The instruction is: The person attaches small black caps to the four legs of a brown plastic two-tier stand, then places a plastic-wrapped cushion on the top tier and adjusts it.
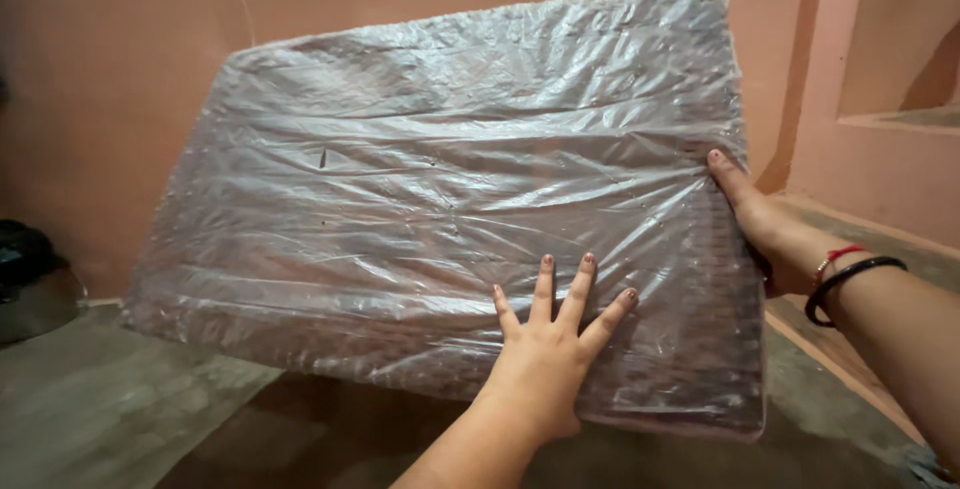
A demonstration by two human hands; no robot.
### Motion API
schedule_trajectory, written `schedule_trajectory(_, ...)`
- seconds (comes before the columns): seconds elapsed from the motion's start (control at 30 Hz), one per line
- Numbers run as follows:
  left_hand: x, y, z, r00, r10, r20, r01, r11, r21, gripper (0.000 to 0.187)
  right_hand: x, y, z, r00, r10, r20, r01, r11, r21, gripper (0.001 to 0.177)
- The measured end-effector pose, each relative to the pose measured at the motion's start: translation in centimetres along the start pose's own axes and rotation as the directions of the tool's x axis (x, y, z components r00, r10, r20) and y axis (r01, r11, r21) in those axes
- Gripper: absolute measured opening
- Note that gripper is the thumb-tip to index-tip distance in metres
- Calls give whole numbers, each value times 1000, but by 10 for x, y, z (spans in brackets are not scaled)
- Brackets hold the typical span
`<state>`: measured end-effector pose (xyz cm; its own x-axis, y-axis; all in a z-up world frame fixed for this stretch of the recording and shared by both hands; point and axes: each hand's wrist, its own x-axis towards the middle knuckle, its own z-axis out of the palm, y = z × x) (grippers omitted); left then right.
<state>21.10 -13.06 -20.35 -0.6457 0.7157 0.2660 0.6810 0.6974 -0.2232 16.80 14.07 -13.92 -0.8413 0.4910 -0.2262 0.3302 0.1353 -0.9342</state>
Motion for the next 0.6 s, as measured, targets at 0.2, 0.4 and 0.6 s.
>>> schedule_trajectory(0.2,-3,8,-9,998,-60,35,61,998,-20,143,-4,1,-4,997,-43,68,45,999,-30,121)
schedule_trajectory(0.4,-8,9,-2,998,-60,2,60,998,-19,138,-6,1,-4,996,-63,55,66,996,-54,118)
schedule_trajectory(0.6,-31,0,25,974,14,-227,-36,995,-93,124,-15,1,-1,996,-83,18,85,991,-102,116)
